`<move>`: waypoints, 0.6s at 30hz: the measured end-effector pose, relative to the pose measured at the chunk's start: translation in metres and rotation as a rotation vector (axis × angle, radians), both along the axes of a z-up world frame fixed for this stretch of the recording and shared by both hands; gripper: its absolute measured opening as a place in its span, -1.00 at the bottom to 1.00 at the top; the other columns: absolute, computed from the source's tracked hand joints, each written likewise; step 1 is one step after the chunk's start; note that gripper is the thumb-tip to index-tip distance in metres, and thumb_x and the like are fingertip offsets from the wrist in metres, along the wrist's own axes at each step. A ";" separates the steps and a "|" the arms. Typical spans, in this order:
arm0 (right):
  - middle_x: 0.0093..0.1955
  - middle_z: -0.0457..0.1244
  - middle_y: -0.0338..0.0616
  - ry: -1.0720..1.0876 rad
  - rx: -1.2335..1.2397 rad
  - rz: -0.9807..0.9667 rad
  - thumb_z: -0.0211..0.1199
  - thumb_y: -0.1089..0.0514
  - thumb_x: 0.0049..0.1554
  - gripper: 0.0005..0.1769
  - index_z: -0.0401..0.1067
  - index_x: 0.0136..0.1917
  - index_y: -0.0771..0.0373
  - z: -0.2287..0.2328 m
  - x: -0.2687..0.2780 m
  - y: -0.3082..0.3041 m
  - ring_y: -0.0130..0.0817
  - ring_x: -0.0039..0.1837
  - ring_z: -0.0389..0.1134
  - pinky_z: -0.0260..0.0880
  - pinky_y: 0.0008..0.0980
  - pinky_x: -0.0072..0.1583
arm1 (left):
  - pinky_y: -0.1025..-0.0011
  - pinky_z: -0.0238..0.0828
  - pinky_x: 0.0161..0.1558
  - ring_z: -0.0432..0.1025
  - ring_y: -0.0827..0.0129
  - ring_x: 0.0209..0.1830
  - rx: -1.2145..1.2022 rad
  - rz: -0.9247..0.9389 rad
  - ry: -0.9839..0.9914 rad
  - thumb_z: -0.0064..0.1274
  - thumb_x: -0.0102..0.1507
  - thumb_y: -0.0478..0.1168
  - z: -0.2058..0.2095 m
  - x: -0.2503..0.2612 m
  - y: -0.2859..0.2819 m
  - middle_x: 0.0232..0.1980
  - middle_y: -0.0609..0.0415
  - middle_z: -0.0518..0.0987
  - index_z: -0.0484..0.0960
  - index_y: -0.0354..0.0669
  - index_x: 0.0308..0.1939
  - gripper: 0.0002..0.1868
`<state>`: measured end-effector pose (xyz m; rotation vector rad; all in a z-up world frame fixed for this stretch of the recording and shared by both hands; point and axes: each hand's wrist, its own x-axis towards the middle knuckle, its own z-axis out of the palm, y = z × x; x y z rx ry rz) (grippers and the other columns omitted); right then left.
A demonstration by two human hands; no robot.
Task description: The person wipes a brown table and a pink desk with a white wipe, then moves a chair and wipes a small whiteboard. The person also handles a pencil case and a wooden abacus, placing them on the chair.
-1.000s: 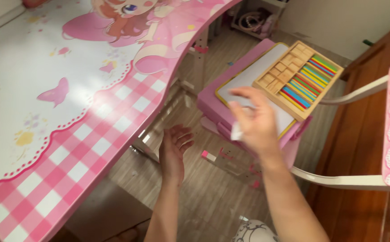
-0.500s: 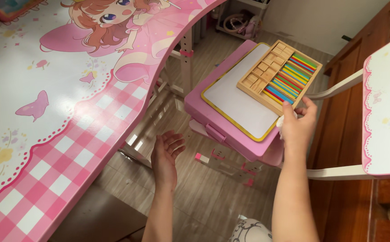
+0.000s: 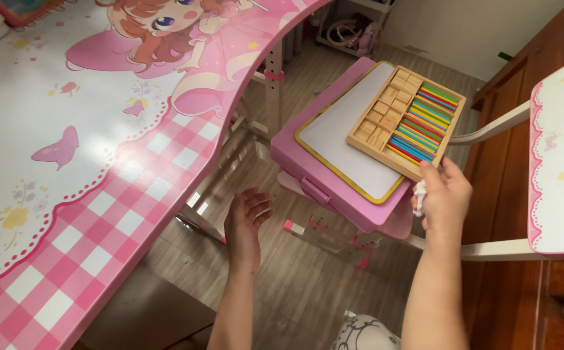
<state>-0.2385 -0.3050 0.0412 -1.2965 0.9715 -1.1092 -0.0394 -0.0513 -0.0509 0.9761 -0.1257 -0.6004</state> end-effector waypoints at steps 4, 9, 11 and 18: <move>-0.20 0.33 -0.14 -0.186 -0.024 0.017 0.19 0.30 0.24 -0.58 0.46 0.35 0.46 0.019 0.006 0.012 -0.57 -0.47 0.13 0.05 -0.50 -0.48 | 0.26 0.44 0.07 0.50 0.27 0.03 0.022 0.007 -0.009 -0.25 0.41 0.19 0.004 0.001 0.005 0.02 -0.05 0.61 0.51 -0.24 0.19 -0.41; -0.17 0.32 -0.12 -0.329 -0.062 0.047 0.20 0.32 0.23 -0.59 0.45 0.33 0.50 0.046 0.018 0.019 -0.54 -0.48 0.14 0.06 -0.50 -0.47 | 0.25 0.46 0.07 0.51 0.27 0.02 0.042 0.014 -0.012 -0.27 0.41 0.17 0.008 0.000 0.010 0.02 -0.04 0.62 0.52 -0.24 0.18 -0.43; -0.16 0.32 -0.12 -0.349 -0.104 0.074 0.21 0.31 0.23 -0.58 0.44 0.34 0.52 0.060 0.023 0.023 -0.54 -0.49 0.14 0.06 -0.49 -0.47 | 0.26 0.46 0.07 0.51 0.27 0.02 0.041 0.020 -0.007 -0.28 0.42 0.15 0.010 0.000 0.013 0.02 -0.05 0.62 0.52 -0.24 0.18 -0.44; -0.16 0.34 -0.10 -0.353 -0.157 0.213 0.23 0.28 0.22 -0.56 0.44 0.33 0.52 0.102 0.060 0.036 -0.54 -0.45 0.18 0.07 -0.51 -0.47 | 0.27 0.47 0.04 0.53 0.27 0.00 0.056 0.030 -0.004 -0.29 0.43 0.10 0.015 -0.001 0.025 0.01 -0.05 0.63 0.52 -0.24 0.17 -0.48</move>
